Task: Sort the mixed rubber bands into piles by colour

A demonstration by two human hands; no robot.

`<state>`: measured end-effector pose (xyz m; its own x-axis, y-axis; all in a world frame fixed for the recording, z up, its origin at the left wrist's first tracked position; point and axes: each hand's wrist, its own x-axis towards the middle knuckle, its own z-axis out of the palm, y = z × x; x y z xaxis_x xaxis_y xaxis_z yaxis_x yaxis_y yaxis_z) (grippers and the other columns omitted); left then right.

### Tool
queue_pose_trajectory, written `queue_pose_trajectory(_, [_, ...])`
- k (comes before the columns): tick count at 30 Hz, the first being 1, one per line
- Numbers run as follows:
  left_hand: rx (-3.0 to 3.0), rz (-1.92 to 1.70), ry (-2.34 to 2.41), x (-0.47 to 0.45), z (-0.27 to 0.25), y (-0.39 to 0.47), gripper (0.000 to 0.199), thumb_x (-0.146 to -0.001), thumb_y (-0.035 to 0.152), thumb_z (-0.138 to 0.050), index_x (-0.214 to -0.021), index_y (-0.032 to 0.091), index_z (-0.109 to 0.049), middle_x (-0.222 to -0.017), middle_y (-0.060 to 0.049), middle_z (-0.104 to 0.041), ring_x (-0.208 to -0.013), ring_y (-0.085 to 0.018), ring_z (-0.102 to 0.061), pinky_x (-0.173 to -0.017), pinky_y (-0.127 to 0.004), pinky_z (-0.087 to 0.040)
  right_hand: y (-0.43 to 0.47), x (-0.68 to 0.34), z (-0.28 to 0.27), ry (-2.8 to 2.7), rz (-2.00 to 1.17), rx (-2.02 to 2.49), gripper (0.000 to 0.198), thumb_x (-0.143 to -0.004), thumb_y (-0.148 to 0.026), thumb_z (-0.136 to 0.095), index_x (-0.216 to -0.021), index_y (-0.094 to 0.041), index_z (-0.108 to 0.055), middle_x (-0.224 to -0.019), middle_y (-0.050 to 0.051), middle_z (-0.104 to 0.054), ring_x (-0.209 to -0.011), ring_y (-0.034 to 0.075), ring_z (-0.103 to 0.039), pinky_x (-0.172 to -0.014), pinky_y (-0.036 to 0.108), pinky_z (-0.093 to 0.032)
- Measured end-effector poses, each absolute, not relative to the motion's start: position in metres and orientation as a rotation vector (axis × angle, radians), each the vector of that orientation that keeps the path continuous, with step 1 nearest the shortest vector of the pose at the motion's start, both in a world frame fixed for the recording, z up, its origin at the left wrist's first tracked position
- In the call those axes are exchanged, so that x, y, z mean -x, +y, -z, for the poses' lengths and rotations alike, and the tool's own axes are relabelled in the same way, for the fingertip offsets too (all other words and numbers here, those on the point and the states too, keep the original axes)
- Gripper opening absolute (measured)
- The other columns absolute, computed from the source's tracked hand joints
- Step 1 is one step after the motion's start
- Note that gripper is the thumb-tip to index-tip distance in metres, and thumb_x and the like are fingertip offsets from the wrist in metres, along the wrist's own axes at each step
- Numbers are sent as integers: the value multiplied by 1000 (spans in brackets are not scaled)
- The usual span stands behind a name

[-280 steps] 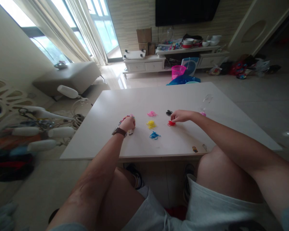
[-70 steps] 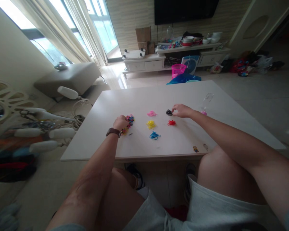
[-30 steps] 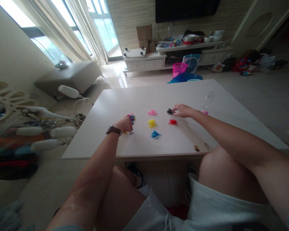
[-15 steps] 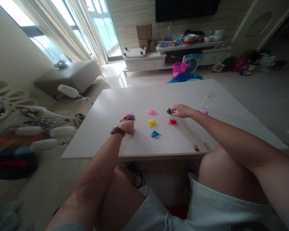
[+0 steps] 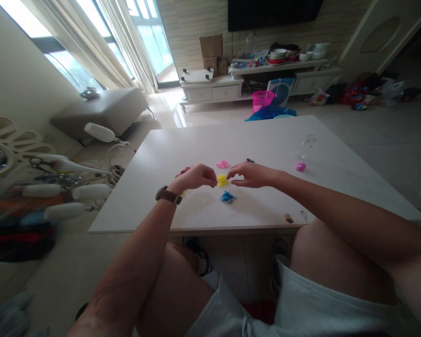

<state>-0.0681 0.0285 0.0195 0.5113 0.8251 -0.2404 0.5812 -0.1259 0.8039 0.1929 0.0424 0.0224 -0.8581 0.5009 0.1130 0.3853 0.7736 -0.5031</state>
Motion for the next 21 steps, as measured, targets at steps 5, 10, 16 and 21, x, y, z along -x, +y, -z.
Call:
queue_pose_trajectory(5, [-1794, -354, 1124, 58, -23, 23, 14, -73, 26, -75, -79, 13, -73, -80, -7, -77, -77, -19, -70, -66, -27, -48, 29, -184, -24, -2689, -840, 554, 29, -90, -21, -62, -118, -25, -70, -109, 5, -74, -95, 17, -70, -83, 29, -53])
queue_pose_trajectory(10, [-1766, -413, 1096, 55, -23, 23, 15, -72, 25, -78, -78, 12, -73, -79, -8, -77, -78, -20, -71, -69, -28, -51, 26, -184, -26, -2635, -803, 604, 22, -88, -19, -63, -108, -22, -72, -106, 5, -75, -93, 19, -70, -83, 31, -53])
queue_pose_trajectory(16, [-1699, -560, 959, 53, -36, 17, 27, -71, 34, -83, -78, 11, -71, -78, -8, -76, -78, -18, -70, -76, -31, -54, 19, -180, -40, -2435, -733, 647, 12, -89, -21, -63, -95, -17, -72, -92, 6, -73, -80, 17, -67, -75, 29, -52])
queue_pose_trajectory(21, [-1604, -846, 718, 60, -78, -40, 28, -73, 35, -85, -75, 16, -65, -68, -1, -70, -68, -16, -69, -82, -37, -59, 18, -182, -45, -2302, -671, 690, 11, -89, -23, -62, -92, -16, -71, -90, 6, -72, -78, 16, -65, -69, 27, -50])
